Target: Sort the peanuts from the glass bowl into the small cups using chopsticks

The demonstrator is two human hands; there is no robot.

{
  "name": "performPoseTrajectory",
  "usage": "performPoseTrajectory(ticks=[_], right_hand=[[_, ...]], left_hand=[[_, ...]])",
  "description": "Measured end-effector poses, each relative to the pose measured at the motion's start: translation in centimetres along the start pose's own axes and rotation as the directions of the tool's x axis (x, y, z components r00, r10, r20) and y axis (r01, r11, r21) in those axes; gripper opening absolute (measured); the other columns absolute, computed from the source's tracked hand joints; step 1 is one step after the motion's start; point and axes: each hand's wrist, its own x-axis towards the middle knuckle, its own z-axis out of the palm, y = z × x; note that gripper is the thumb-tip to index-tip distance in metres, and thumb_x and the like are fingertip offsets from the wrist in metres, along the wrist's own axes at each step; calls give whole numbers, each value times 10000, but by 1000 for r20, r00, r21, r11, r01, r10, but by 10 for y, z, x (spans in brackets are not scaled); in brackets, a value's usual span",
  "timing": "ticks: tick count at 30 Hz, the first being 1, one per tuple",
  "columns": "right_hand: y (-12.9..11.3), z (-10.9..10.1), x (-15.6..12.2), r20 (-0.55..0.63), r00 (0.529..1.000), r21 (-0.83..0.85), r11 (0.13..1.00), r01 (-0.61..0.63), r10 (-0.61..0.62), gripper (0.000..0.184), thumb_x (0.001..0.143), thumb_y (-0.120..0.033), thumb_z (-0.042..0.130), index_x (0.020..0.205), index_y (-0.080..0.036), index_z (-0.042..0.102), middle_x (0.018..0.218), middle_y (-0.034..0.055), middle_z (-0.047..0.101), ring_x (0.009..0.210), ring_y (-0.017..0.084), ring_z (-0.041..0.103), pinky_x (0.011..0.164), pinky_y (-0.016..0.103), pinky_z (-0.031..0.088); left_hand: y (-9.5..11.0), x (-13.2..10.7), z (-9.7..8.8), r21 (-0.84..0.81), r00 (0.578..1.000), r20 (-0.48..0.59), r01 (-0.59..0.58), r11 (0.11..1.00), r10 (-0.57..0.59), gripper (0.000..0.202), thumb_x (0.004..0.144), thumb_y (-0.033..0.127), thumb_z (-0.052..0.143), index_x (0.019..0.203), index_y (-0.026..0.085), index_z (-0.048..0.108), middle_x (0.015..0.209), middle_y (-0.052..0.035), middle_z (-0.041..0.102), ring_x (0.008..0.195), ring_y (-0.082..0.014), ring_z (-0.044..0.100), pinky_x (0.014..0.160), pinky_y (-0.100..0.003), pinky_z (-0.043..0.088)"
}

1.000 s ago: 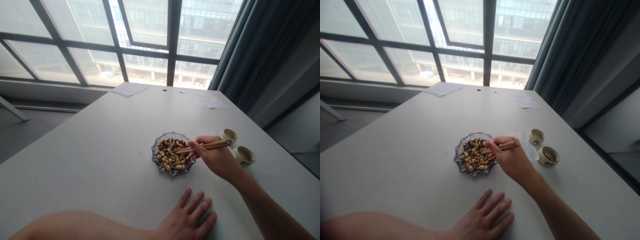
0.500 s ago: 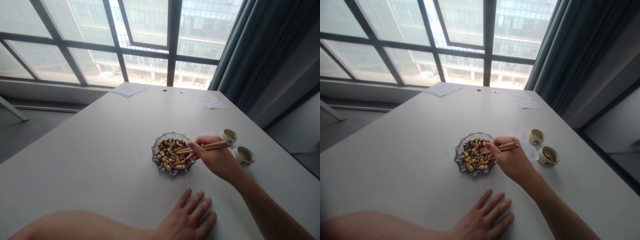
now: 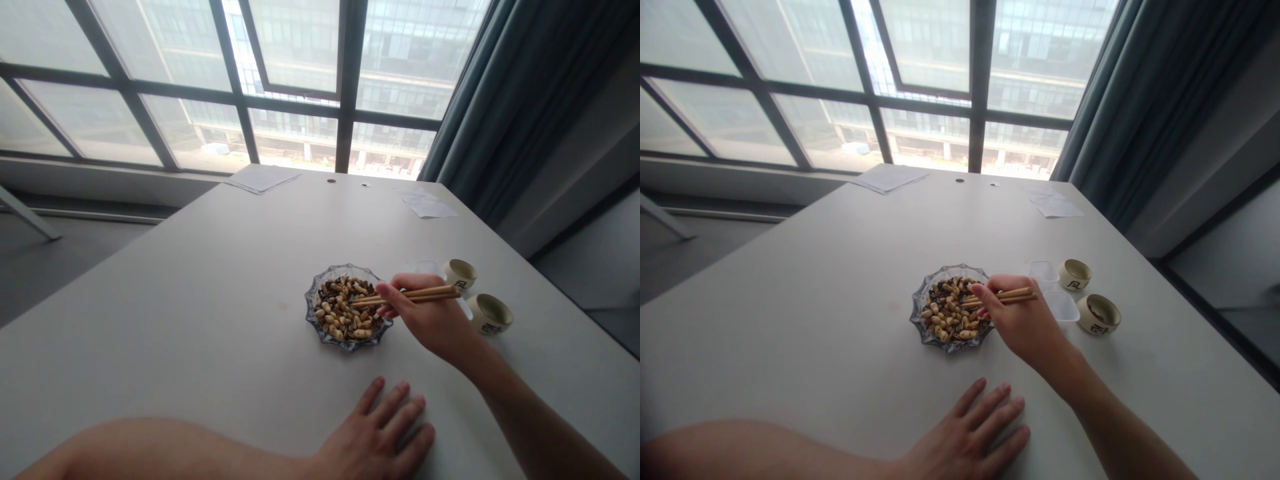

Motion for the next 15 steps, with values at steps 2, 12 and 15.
performPoseTrajectory(ticks=[2,12,15], right_hand=[[-1,1,0,-10,1000,-13,1000,4,-4,370,985,-446,654,715,-198,704,662,37,766,660,218,769,586,262,539],[-33,-98,-37,-467,884,-267,955,-129,-11,337,873,-553,768,750,-240,792,713,88,790,593,224,764,462,242,551],[-24,-145,-52,-574,819,-333,916,-224,-8,235,865,-390,815,682,-251,765,612,84,748,523,182,724,413,218,484]], left_hand=[[0,0,0,3,1000,13,-4,1000,4,294,1152,302,503,1412,219,613,1498,-84,568,1359,-295,532,1176,-503,344],[-4,1,-7,-58,996,88,-20,998,25,335,1151,353,498,1426,189,598,1521,-108,547,1393,-306,499,1188,-499,338],[-3,0,-5,-114,992,122,-10,993,24,408,1120,406,557,1451,169,570,1556,-130,509,1439,-327,442,1213,-522,297]])
